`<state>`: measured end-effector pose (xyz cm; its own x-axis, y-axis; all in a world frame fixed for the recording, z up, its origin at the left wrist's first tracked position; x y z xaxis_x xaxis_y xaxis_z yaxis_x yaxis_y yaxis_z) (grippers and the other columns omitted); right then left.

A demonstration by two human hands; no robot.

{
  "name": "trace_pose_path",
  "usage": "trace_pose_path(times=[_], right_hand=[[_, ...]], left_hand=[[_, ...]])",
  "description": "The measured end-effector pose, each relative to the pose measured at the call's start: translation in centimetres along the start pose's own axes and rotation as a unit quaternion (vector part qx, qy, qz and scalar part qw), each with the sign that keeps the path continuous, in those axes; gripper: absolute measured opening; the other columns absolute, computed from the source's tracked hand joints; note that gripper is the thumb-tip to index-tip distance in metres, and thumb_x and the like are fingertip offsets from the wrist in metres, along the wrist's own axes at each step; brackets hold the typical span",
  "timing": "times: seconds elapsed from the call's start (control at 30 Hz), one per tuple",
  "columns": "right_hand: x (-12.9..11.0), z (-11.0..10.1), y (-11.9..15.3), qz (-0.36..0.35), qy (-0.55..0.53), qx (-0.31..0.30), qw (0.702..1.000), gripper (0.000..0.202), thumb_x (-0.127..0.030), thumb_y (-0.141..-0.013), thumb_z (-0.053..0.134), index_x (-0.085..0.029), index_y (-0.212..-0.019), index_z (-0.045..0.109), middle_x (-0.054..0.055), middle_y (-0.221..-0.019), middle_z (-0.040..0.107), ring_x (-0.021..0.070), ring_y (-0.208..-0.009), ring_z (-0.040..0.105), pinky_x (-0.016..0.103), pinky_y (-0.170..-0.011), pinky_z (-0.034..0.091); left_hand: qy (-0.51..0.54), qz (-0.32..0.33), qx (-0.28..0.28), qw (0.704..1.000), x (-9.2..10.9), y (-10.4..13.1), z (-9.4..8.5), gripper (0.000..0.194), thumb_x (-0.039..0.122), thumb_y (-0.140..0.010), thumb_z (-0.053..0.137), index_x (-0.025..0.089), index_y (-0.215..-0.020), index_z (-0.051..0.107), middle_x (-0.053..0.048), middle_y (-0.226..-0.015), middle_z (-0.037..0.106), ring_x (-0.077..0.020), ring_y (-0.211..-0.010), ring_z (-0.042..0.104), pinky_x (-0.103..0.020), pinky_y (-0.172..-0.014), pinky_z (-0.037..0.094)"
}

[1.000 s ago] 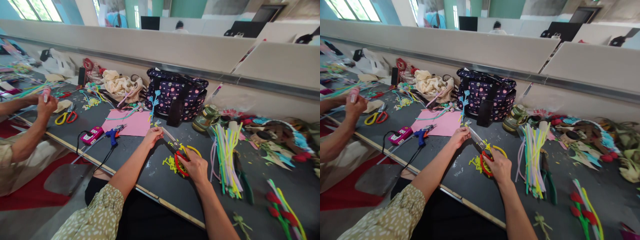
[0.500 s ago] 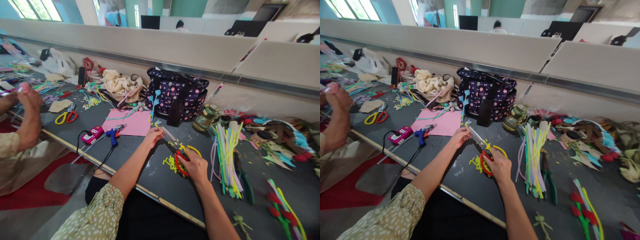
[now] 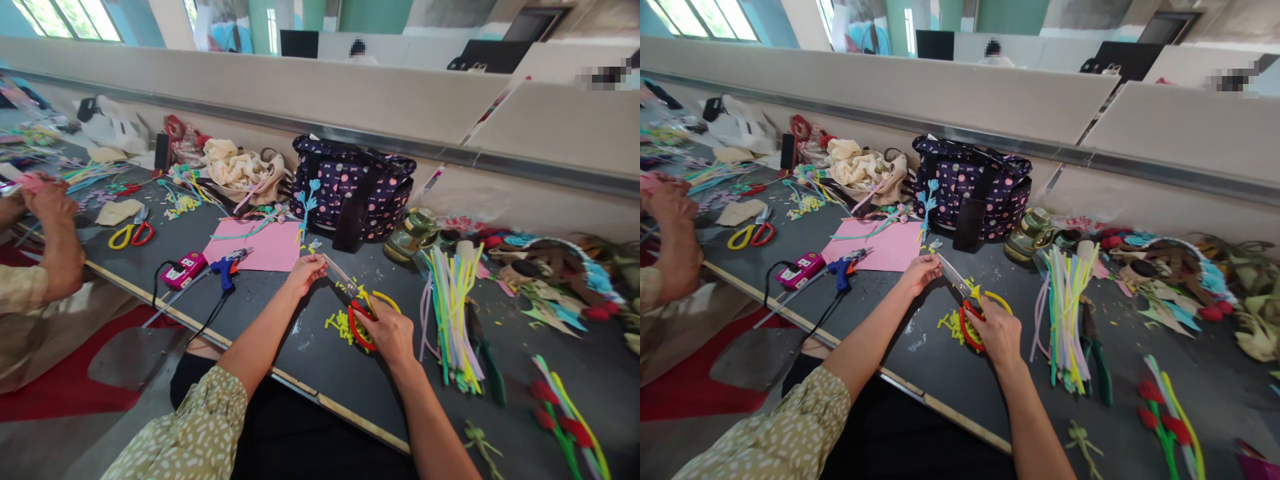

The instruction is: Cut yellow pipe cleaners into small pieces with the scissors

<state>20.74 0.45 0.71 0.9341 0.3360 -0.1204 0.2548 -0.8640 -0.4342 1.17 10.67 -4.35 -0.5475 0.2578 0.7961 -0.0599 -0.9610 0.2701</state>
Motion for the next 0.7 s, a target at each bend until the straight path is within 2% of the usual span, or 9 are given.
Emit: trace_pose_path(times=[0.17, 0.33, 0.47, 0.7], right_hand=[[0.55, 0.15, -0.15, 0.043, -0.02, -0.009, 0.999, 0.04, -0.054, -0.085, 0.05, -0.023, -0.108, 0.062, 0.002, -0.088, 0.071, 0.0153, -0.076, 0.065, 0.025, -0.057, 0.037], [0.44, -0.14, -0.42, 0.086, -0.016, -0.036, 0.996, 0.045, -0.058, -0.082, 0.05, -0.019, -0.104, 0.056, 0.001, -0.076, 0.068, 0.0157, -0.069, 0.064, 0.025, -0.054, 0.035], [0.27, -0.37, -0.56, 0.073, -0.009, -0.036, 0.997, 0.044, -0.059, -0.082, 0.049, -0.019, -0.099, 0.056, 0.001, -0.074, 0.067, 0.0153, -0.066, 0.062, 0.025, -0.053, 0.033], [0.96, -0.2, -0.09, 0.041, -0.012, 0.02, 0.999, 0.044, -0.056, -0.084, 0.05, -0.02, -0.107, 0.06, 0.003, -0.078, 0.069, 0.0169, -0.073, 0.064, 0.025, -0.057, 0.036]], left_hand=[[0.022, 0.005, -0.017, 1.0, 0.17, -0.03, 0.07, 0.02, 0.018, -0.063, 0.079, 0.012, -0.072, 0.062, 0.0, -0.065, 0.061, -0.0049, -0.05, 0.052, -0.021, -0.057, 0.048], [0.03, 0.011, -0.008, 0.999, 0.29, -0.04, -0.19, 0.019, 0.016, -0.066, 0.078, 0.011, -0.077, 0.064, -0.003, -0.071, 0.066, -0.0064, -0.054, 0.057, -0.021, -0.059, 0.051], [0.03, 0.012, -0.008, 0.999, 0.25, -0.14, -0.21, 0.017, 0.015, -0.068, 0.076, 0.011, -0.079, 0.064, -0.005, -0.074, 0.067, -0.0068, -0.056, 0.059, -0.021, -0.061, 0.053], [0.03, 0.014, -0.012, 0.999, 0.57, 0.24, 0.23, 0.016, 0.016, -0.068, 0.077, 0.009, -0.077, 0.065, -0.004, -0.071, 0.065, -0.0056, -0.054, 0.057, -0.02, -0.059, 0.052]])
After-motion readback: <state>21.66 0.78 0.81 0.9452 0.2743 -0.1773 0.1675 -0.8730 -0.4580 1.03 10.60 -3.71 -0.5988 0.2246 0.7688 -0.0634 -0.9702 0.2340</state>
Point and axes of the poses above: each hand's wrist, its own y-axis away from the middle knuckle, its own z-axis out of the palm, x = y × z, the point moved 9 cm from there along -y, towards the middle knuckle
